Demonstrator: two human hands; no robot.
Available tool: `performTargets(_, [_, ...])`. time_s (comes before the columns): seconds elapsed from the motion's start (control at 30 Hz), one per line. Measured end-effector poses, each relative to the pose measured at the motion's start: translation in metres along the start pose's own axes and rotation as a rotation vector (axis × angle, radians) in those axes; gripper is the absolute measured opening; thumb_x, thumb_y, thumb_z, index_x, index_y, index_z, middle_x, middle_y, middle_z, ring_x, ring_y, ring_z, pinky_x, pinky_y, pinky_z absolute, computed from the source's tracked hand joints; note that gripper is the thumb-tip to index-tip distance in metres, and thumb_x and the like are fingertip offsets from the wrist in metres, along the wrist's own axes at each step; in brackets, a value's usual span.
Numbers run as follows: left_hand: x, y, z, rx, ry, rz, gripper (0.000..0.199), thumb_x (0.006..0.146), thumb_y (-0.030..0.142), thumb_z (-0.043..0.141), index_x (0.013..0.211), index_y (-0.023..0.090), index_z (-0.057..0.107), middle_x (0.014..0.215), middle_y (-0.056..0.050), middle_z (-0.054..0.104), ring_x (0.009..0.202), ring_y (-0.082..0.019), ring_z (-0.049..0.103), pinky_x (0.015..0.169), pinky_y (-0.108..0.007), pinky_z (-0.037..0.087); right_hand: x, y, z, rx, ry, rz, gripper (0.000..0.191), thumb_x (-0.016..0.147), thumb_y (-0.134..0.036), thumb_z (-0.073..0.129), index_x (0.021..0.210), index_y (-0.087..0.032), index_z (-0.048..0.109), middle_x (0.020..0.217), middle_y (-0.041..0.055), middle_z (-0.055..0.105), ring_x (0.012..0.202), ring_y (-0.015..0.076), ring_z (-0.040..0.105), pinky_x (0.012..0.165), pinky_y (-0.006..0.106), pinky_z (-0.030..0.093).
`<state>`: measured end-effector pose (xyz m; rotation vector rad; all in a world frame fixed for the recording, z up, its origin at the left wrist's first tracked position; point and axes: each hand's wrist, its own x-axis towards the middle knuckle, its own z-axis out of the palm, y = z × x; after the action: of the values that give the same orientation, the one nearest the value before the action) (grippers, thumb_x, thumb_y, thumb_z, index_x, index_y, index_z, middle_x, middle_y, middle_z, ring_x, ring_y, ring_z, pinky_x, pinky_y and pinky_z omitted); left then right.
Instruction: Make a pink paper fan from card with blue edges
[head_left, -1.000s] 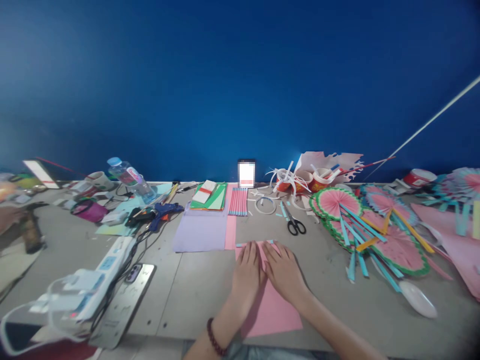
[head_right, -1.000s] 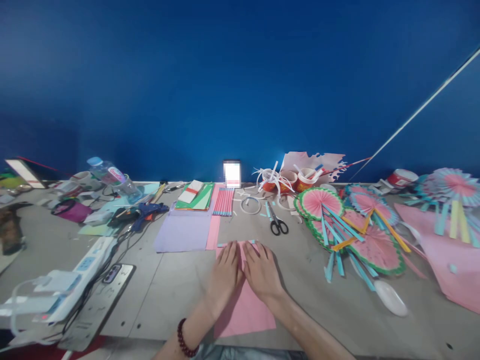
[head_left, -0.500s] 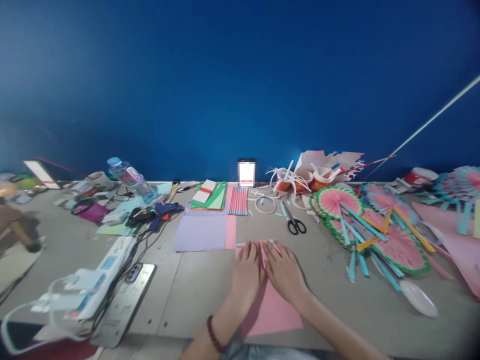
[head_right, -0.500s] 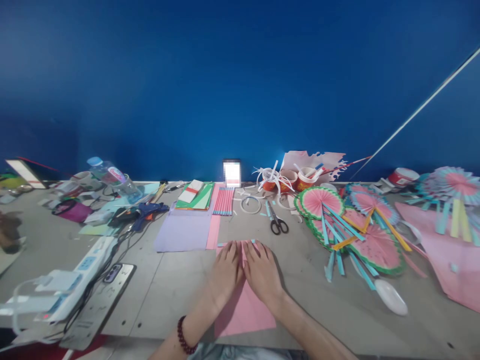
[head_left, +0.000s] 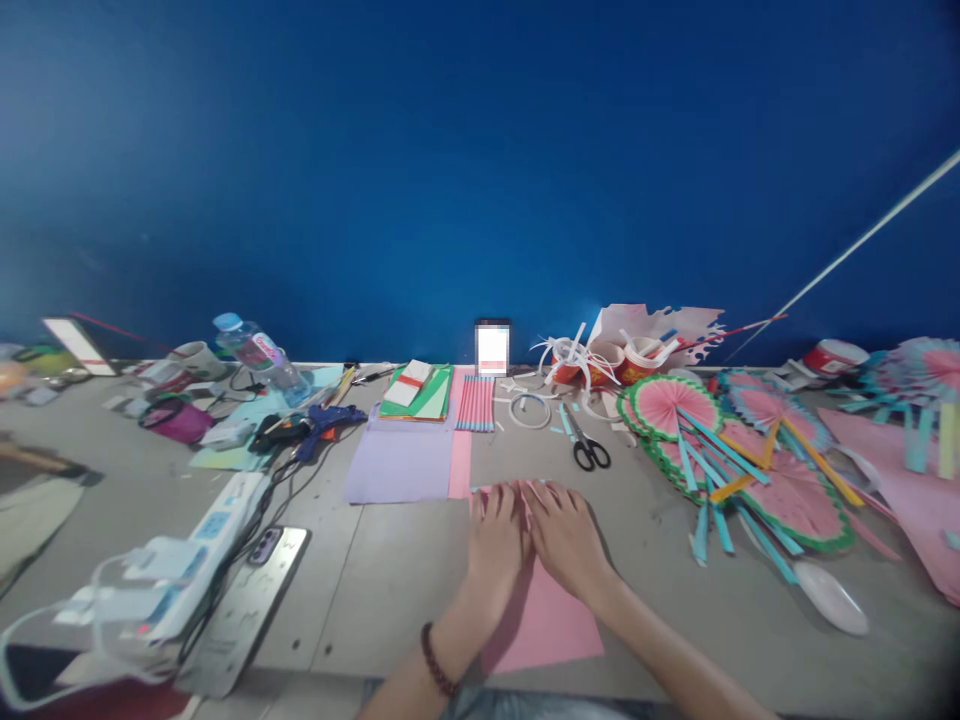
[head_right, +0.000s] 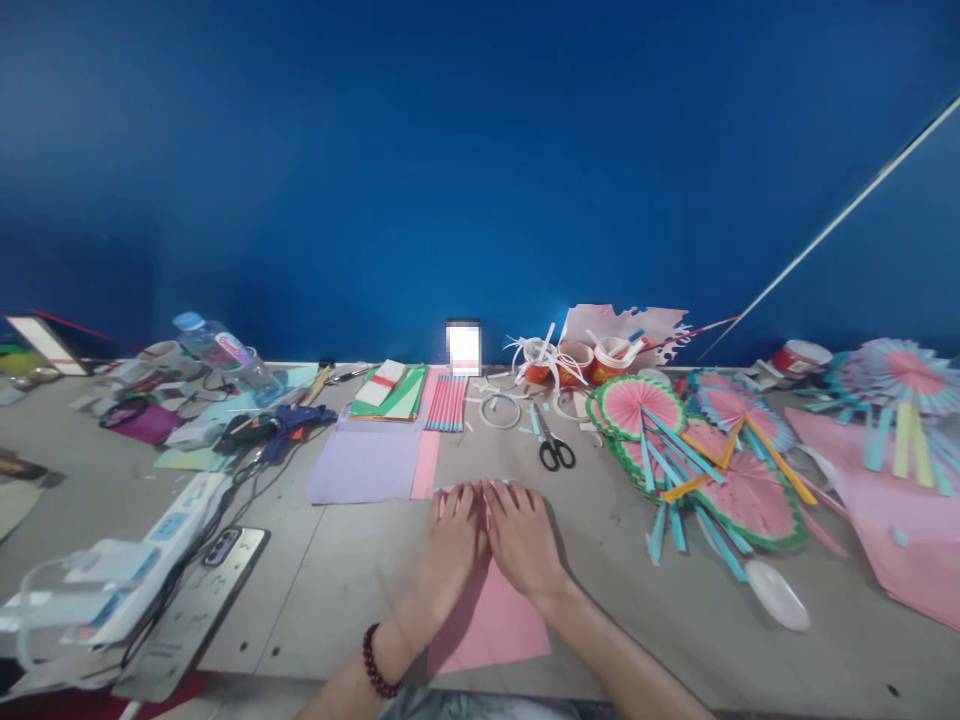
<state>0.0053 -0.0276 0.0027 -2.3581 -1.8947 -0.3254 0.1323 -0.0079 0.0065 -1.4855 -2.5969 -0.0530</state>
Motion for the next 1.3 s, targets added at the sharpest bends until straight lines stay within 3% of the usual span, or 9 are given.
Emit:
performTargets(0.17, [-0.001,0.0,0.002,0.033,0.062,0.008,0.039,0.086,0.017,0.045,0.124,0.014,0.053,0.112,-0.011,0.057,0.107,-0.026,0.049,0.097,-0.049,0.039,0.001,0.001,-0.002,-0.022,0.009,0.044,0.044,0.091,-0.018,0.041,0.134,-0.023,0.049,0.129,0.0095,0.057,0.117,0.0258,0.046,0.093,0.04,0.035])
performTargets(0.33, [-0.003,-0.001,0.003,0.02,0.039,0.011,0.043,0.084,0.021,0.048,0.126,0.013,0.051,0.116,-0.011,0.054,0.11,-0.027,0.047,0.101,-0.049,0.036,0.003,0.005,-0.007,-0.028,0.019,0.086,0.043,0.091,-0.02,0.042,0.131,-0.028,0.052,0.132,0.0085,0.054,0.118,0.026,0.045,0.092,0.039,0.036])
performTargets(0.53, [-0.003,-0.002,0.003,0.014,-0.012,0.0,0.046,0.079,0.017,0.049,0.125,0.01,0.051,0.119,-0.013,0.054,0.113,-0.027,0.046,0.1,-0.047,0.037,0.0,0.008,-0.006,-0.044,0.025,0.134,0.041,0.089,-0.018,0.042,0.128,-0.025,0.056,0.132,0.0095,0.054,0.12,0.0266,0.045,0.094,0.039,0.037])
performTargets(0.87, [-0.006,-0.003,0.008,0.039,0.007,0.021,0.047,0.08,0.017,0.048,0.127,0.01,0.049,0.121,-0.013,0.054,0.115,-0.028,0.046,0.099,-0.047,0.039,-0.005,0.01,0.023,-0.053,0.026,0.043,0.048,0.085,-0.006,0.037,0.131,-0.008,0.053,0.133,0.0122,0.056,0.12,0.0211,0.052,0.101,0.033,0.038])
performTargets(1.3, [-0.005,-0.005,0.005,-0.004,-0.015,0.015,0.048,0.08,0.014,0.047,0.127,0.01,0.05,0.121,-0.012,0.055,0.116,-0.027,0.046,0.1,-0.047,0.037,-0.008,0.007,0.013,-0.052,0.078,0.028,0.046,0.087,-0.01,0.041,0.13,-0.015,0.054,0.131,0.0082,0.059,0.119,0.0202,0.052,0.1,0.037,0.038])
